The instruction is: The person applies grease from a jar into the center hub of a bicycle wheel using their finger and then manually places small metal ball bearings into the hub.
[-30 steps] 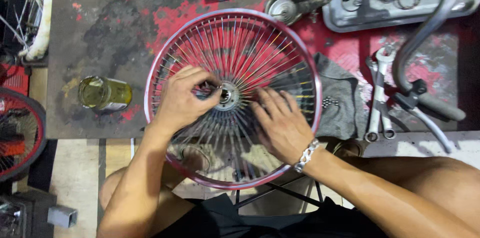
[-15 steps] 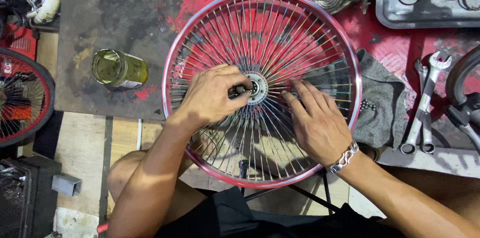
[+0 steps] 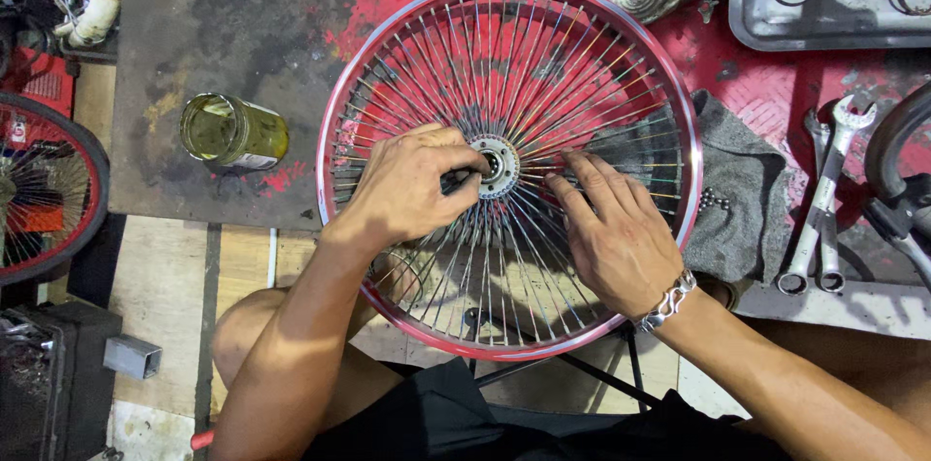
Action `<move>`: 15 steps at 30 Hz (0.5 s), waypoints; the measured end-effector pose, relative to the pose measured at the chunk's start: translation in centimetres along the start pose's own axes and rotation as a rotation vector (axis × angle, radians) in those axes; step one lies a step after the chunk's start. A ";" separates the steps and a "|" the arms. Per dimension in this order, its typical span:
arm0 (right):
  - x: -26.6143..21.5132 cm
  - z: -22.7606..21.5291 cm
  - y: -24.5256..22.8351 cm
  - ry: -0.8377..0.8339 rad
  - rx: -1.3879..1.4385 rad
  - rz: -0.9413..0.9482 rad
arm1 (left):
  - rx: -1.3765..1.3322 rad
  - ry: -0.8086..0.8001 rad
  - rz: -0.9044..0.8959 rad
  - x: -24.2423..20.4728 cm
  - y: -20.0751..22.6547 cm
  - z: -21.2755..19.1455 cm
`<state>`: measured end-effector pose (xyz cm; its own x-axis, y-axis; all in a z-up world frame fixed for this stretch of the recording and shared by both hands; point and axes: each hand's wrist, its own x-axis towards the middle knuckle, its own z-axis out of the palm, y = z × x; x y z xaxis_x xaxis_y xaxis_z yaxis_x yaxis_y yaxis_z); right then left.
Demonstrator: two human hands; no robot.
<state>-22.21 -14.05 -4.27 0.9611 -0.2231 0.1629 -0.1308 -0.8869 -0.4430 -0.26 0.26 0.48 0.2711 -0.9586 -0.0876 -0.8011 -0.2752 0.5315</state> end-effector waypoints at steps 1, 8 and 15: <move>0.0 0.0 0.0 -0.005 -0.001 0.002 | 0.003 -0.011 -0.005 0.1 0.0 0.0; 0.0 0.0 0.0 -0.015 -0.012 0.005 | 0.006 -0.007 -0.022 0.2 -0.1 0.4; -0.1 0.1 0.1 -0.009 -0.008 -0.004 | 0.006 -0.045 -0.058 0.2 0.0 0.5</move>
<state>-22.25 -14.05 -4.41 0.9638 -0.2161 0.1564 -0.1290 -0.8908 -0.4357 -0.52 0.01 0.04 0.2934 -0.9432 -0.1557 -0.7877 -0.3307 0.5197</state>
